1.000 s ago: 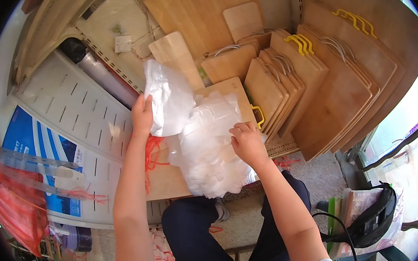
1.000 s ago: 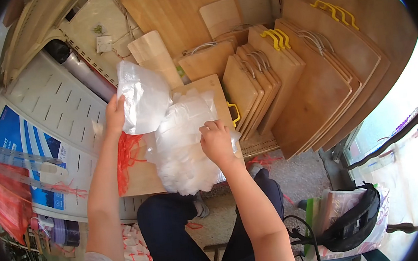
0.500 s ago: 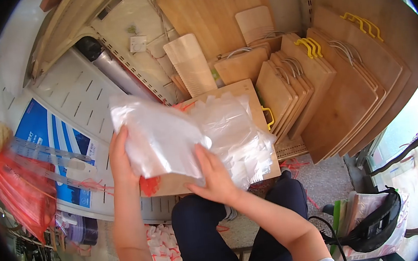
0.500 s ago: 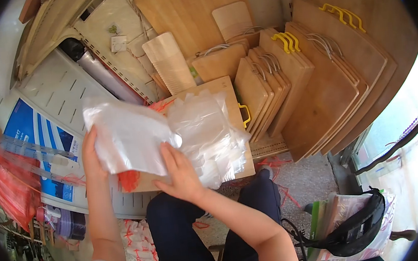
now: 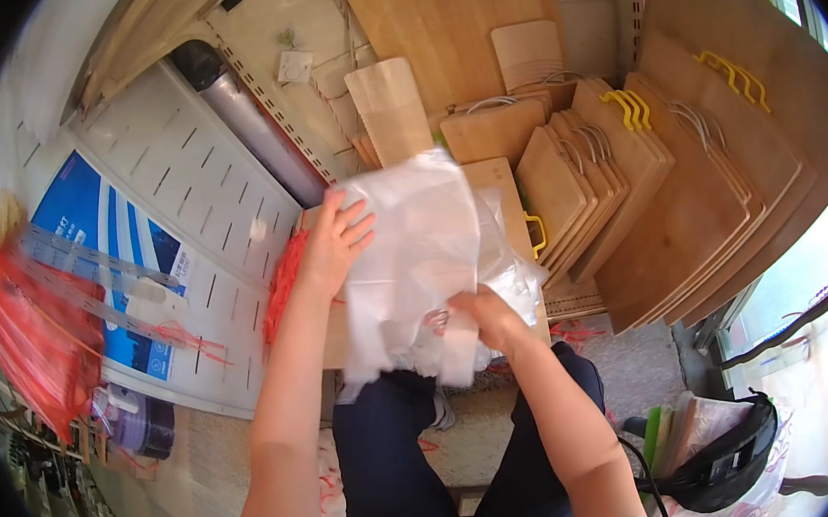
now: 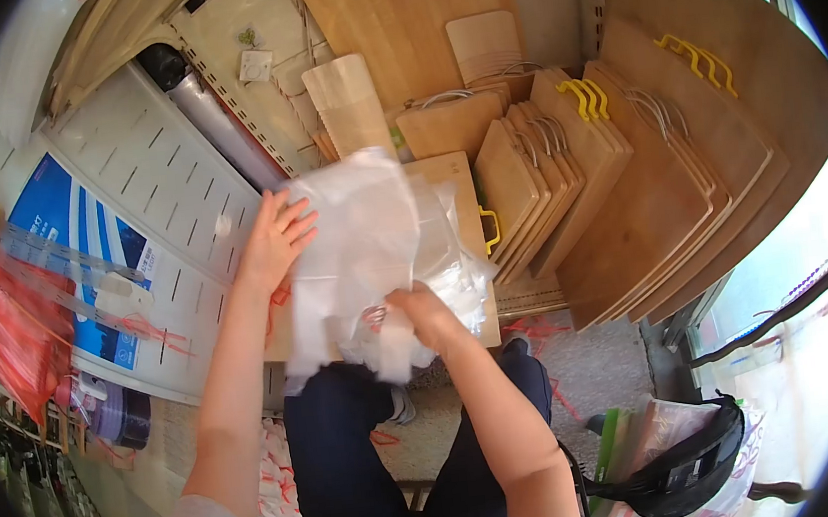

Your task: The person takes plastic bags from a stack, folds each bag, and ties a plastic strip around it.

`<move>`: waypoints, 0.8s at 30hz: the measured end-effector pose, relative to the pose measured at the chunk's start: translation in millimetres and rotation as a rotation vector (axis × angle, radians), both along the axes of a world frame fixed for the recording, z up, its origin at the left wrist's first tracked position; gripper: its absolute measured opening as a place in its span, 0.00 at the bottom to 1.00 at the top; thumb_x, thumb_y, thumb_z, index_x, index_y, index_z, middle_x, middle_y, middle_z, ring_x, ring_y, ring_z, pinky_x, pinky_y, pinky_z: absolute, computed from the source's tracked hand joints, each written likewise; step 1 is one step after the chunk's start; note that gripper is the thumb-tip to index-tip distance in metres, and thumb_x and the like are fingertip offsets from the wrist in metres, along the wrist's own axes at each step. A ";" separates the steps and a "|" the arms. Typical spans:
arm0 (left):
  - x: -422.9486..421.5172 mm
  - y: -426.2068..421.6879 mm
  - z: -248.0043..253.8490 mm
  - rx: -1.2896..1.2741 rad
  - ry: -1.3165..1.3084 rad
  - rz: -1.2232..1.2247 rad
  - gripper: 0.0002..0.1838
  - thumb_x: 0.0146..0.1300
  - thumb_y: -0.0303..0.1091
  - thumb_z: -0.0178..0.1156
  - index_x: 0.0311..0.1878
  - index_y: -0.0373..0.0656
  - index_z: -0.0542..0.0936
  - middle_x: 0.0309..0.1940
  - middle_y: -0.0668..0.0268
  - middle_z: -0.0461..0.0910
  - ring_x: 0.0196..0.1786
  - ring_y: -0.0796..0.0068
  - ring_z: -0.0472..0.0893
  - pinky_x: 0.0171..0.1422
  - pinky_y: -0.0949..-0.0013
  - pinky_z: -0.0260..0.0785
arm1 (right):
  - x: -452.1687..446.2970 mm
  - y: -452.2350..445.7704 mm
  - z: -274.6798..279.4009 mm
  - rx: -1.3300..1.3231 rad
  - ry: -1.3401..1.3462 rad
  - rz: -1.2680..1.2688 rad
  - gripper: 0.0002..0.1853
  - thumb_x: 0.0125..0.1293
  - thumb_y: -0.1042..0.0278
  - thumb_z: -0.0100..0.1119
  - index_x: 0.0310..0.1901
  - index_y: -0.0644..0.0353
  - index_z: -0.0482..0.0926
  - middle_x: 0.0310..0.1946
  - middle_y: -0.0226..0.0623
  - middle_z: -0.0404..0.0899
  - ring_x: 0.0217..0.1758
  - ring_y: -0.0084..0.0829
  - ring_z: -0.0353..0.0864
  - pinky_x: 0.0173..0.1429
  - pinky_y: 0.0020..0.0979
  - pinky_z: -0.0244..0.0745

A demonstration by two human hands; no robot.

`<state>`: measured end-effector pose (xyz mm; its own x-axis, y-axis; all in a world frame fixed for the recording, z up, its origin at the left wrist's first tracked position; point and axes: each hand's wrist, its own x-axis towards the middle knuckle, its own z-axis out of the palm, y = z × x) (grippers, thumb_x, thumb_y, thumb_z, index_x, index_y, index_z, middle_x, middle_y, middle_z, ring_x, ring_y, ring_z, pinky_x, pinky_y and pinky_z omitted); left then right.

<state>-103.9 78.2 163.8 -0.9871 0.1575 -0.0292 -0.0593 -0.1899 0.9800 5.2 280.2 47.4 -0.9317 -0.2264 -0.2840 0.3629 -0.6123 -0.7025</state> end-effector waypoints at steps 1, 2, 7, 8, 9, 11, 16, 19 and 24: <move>-13.1 -4.2 -23.6 -0.042 -0.011 -0.005 0.37 0.69 0.62 0.51 0.69 0.41 0.61 0.62 0.60 0.72 0.65 0.61 0.69 0.67 0.59 0.63 | -4.1 6.0 0.7 -0.020 -0.084 -0.027 0.19 0.64 0.75 0.54 0.55 0.75 0.67 0.44 0.51 0.78 0.44 0.44 0.83 0.42 0.45 0.86; -19.5 -13.6 -47.7 -0.143 -0.020 0.025 0.37 0.69 0.62 0.50 0.69 0.42 0.62 0.61 0.60 0.73 0.64 0.62 0.70 0.66 0.60 0.64 | -7.2 9.5 -7.5 -0.013 -0.093 -0.018 0.19 0.64 0.75 0.54 0.55 0.75 0.67 0.46 0.52 0.77 0.44 0.45 0.83 0.42 0.46 0.86; 21.1 -58.8 -128.7 -0.570 -0.068 0.074 0.33 0.68 0.61 0.52 0.65 0.45 0.69 0.55 0.65 0.76 0.54 0.71 0.76 0.57 0.67 0.68 | -17.1 17.7 -43.4 -0.048 -0.073 0.026 0.22 0.64 0.73 0.56 0.56 0.78 0.66 0.48 0.52 0.74 0.41 0.40 0.82 0.42 0.41 0.85; 41.2 -51.1 -122.4 -0.483 -0.134 0.054 0.32 0.68 0.60 0.52 0.64 0.43 0.71 0.53 0.66 0.77 0.52 0.72 0.77 0.53 0.68 0.69 | -13.0 19.0 -40.8 0.017 -0.082 0.007 0.22 0.64 0.72 0.57 0.56 0.77 0.67 0.47 0.51 0.75 0.41 0.39 0.82 0.42 0.40 0.85; 52.8 -45.8 -120.0 -0.395 -0.201 0.033 0.31 0.69 0.59 0.53 0.63 0.41 0.73 0.52 0.68 0.78 0.50 0.73 0.78 0.50 0.69 0.70 | -6.0 20.9 -33.8 0.084 -0.091 -0.013 0.22 0.65 0.71 0.57 0.56 0.76 0.67 0.47 0.50 0.75 0.41 0.38 0.82 0.42 0.39 0.84; 56.8 -44.1 -125.7 -0.390 -0.231 0.079 0.28 0.69 0.56 0.54 0.59 0.41 0.75 0.47 0.68 0.79 0.48 0.73 0.79 0.49 0.70 0.70 | 5.7 24.8 -29.2 0.258 -0.078 -0.034 0.22 0.65 0.68 0.58 0.56 0.74 0.69 0.45 0.47 0.77 0.42 0.36 0.82 0.42 0.37 0.83; 31.9 -41.7 -129.6 -0.699 0.303 0.148 0.25 0.70 0.54 0.54 0.50 0.39 0.80 0.42 0.63 0.82 0.47 0.70 0.80 0.52 0.67 0.70 | 26.6 26.6 -19.4 0.503 0.010 -0.053 0.18 0.67 0.67 0.57 0.54 0.70 0.73 0.42 0.40 0.79 0.41 0.30 0.81 0.39 0.32 0.80; 6.1 -26.3 -120.0 -0.779 0.364 0.073 0.27 0.69 0.57 0.52 0.43 0.39 0.83 0.38 0.59 0.82 0.46 0.66 0.80 0.54 0.65 0.69 | 25.9 22.8 -27.1 0.471 0.041 -0.095 0.18 0.66 0.70 0.55 0.54 0.70 0.74 0.42 0.38 0.80 0.39 0.27 0.80 0.38 0.30 0.77; -17.8 -27.5 -124.2 -0.799 0.050 -0.341 0.30 0.68 0.60 0.51 0.34 0.39 0.83 0.32 0.59 0.82 0.42 0.65 0.79 0.53 0.63 0.68 | 18.2 29.8 -37.0 0.585 0.113 -0.107 0.17 0.65 0.73 0.53 0.53 0.72 0.74 0.40 0.36 0.80 0.38 0.23 0.78 0.41 0.26 0.74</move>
